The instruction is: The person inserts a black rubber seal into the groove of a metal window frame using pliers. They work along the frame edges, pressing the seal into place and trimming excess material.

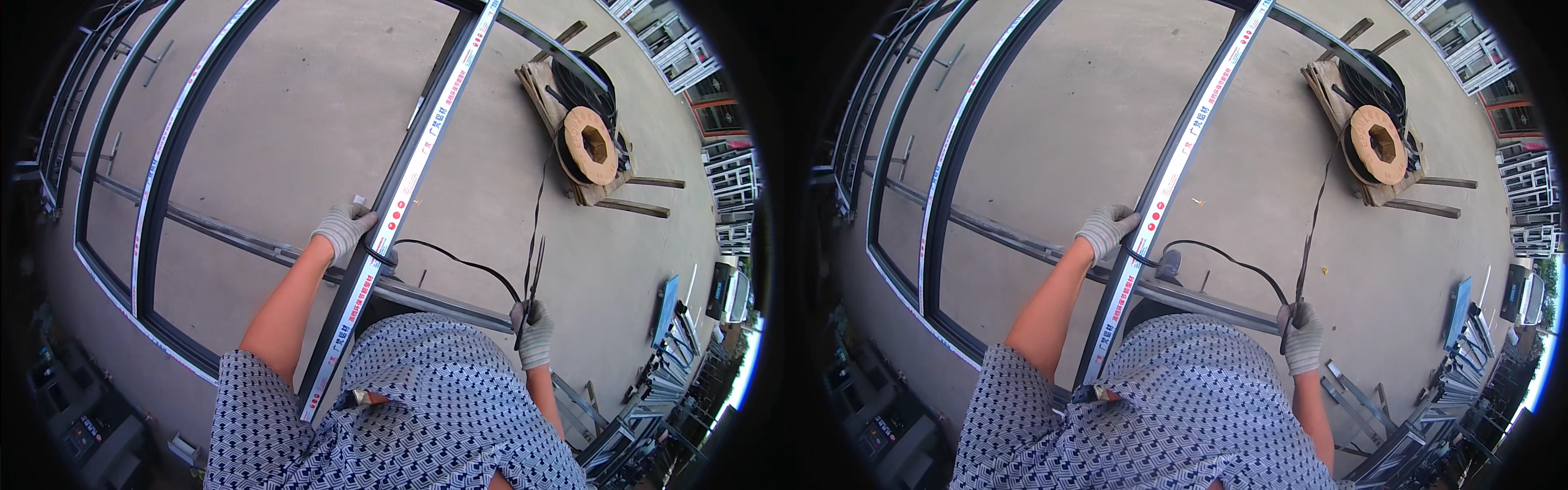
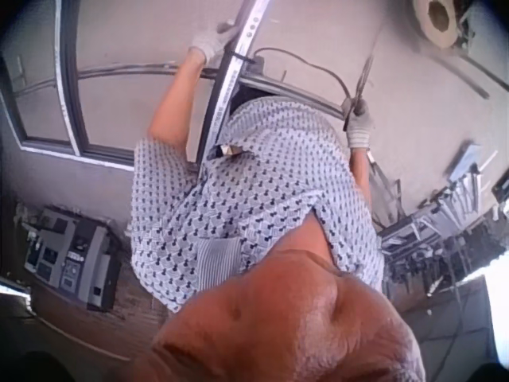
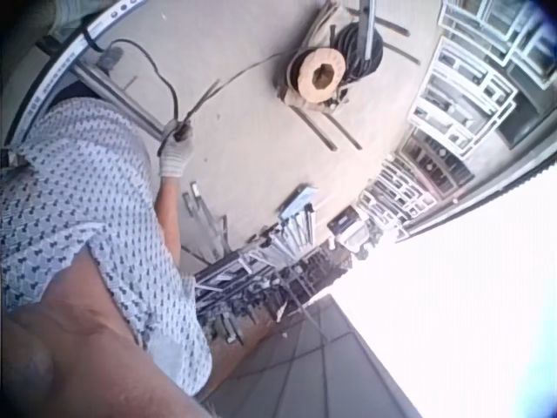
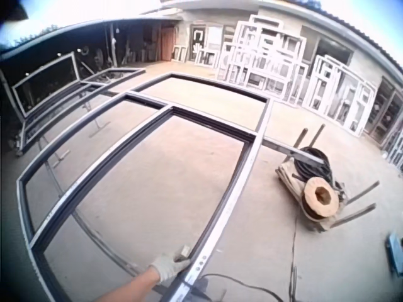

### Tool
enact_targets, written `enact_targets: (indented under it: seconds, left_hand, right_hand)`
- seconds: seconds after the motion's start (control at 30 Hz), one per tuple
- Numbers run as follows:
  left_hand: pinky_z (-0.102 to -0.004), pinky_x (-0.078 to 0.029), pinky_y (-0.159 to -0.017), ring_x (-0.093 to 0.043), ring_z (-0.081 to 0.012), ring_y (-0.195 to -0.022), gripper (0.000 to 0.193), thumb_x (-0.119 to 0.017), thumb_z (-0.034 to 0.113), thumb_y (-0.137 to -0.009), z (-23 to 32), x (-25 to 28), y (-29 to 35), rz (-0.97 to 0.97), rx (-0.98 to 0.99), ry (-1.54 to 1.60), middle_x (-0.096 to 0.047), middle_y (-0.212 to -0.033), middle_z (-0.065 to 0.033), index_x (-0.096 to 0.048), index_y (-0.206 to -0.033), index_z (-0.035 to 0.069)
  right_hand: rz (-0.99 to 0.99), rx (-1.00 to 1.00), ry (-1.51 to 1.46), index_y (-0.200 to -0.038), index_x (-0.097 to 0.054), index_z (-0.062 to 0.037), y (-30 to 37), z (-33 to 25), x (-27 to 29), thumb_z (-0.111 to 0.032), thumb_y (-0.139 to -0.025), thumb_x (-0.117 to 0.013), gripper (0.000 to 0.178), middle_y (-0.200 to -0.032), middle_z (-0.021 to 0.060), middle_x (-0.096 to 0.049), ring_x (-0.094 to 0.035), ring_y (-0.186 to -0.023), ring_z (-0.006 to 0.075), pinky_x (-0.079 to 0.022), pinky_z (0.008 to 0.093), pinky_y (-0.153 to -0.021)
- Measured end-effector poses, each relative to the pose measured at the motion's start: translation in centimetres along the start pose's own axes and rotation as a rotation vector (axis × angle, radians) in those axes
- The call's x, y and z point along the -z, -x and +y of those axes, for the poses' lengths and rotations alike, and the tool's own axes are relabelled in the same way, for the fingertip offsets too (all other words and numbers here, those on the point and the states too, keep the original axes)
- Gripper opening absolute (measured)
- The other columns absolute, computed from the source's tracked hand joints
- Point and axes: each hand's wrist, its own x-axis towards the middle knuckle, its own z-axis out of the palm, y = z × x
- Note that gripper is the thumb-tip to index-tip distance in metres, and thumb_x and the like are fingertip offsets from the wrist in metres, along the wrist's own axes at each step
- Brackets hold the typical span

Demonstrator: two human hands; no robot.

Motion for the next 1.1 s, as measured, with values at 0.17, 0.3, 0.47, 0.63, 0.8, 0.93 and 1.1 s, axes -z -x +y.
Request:
enact_targets:
  seconds: [0.17, 0.3, 0.47, 0.63, 0.8, 0.93, 1.1]
  left_hand:
    - [-0.0350, -0.052, -0.093, -0.068, -0.0236, -0.100, 0.043, -0.065, 0.029, -0.097, -0.6, -8.9, 10.2, -0.013, 0.077, -0.027, -0.072, -0.109, -0.0177, -0.066, -0.122, -0.007]
    - [-0.0339, -0.051, -0.092, -0.068, -0.0225, -0.098, 0.042, -0.066, 0.029, -0.096, 2.1, -14.2, 18.7, 0.062, 0.107, 0.057, -0.073, -0.108, -0.0149, -0.067, -0.123, -0.004]
    - [-0.0321, -0.051, -0.091, -0.068, -0.0213, -0.096, 0.041, -0.065, 0.029, -0.098, 5.4, -17.8, 25.8, 0.181, 0.129, 0.195, -0.072, -0.109, -0.0123, -0.065, -0.124, -0.003]
    - [-0.0342, -0.052, -0.088, -0.069, -0.0216, -0.093, 0.039, -0.065, 0.029, -0.098, 5.9, -18.9, 28.1, 0.303, 0.117, 0.086, -0.073, -0.104, -0.0144, -0.068, -0.119, -0.003]
    - [-0.0340, -0.051, -0.088, -0.069, -0.0218, -0.093, 0.039, -0.063, 0.030, -0.098, 6.7, -19.8, 27.2, 0.313, 0.128, -0.013, -0.074, -0.099, -0.0159, -0.069, -0.118, -0.004]
    - [-0.0375, -0.052, -0.090, -0.069, -0.0257, -0.096, 0.039, -0.064, 0.030, -0.096, 6.3, -20.1, 27.4, 0.280, 0.123, -0.072, -0.073, -0.105, -0.0175, -0.069, -0.118, -0.003]
    - [-0.0368, -0.052, -0.089, -0.069, -0.0244, -0.095, 0.043, -0.063, 0.034, -0.097, 6.8, -20.1, 28.2, 0.219, 0.170, -0.152, -0.073, -0.106, -0.0160, -0.068, -0.120, -0.002]
  right_hand:
    - [-0.013, -0.003, 0.002, -0.084, -0.061, -0.0056, 7.3, 6.4, 7.4, -0.010, -0.091, -0.069, 0.011, -0.069, -0.0023, -0.058, -0.052, -0.064, 0.0055, -0.043, 0.0243, -0.057]
    - [-0.029, 0.081, -0.028, -0.084, -0.061, -0.0054, 11.0, 11.8, 14.4, -0.011, -0.090, -0.069, 0.011, -0.069, -0.0023, -0.059, -0.054, -0.064, 0.0057, -0.044, 0.0245, -0.058]
    - [-0.123, 0.136, -0.090, -0.086, -0.062, -0.0050, 13.3, 13.2, 21.5, -0.012, -0.091, -0.069, 0.010, -0.067, -0.0015, -0.059, -0.055, -0.060, 0.0061, -0.045, 0.0242, -0.055]
    - [-0.144, 0.143, -0.116, -0.085, -0.061, -0.0048, 14.4, 13.2, 23.8, -0.013, -0.091, -0.068, 0.012, -0.065, -0.0003, -0.058, -0.055, -0.054, 0.0071, -0.044, 0.0243, -0.051]
    - [-0.114, 0.155, -0.129, -0.085, -0.060, -0.0049, 13.6, 14.8, 23.0, -0.013, -0.092, -0.067, 0.013, -0.063, 0.0004, -0.057, -0.054, -0.052, 0.0076, -0.044, 0.0246, -0.049]
    - [-0.120, 0.135, -0.103, -0.084, -0.056, -0.0044, 13.6, 14.0, 23.7, -0.013, -0.093, -0.068, 0.017, -0.063, 0.0004, -0.054, -0.049, -0.056, 0.0072, -0.040, 0.0259, -0.052]
    - [-0.090, 0.123, -0.147, -0.084, -0.057, -0.0046, 13.7, 14.3, 24.0, -0.013, -0.093, -0.067, 0.016, -0.063, 0.0003, -0.054, -0.050, -0.056, 0.0070, -0.040, 0.0253, -0.052]
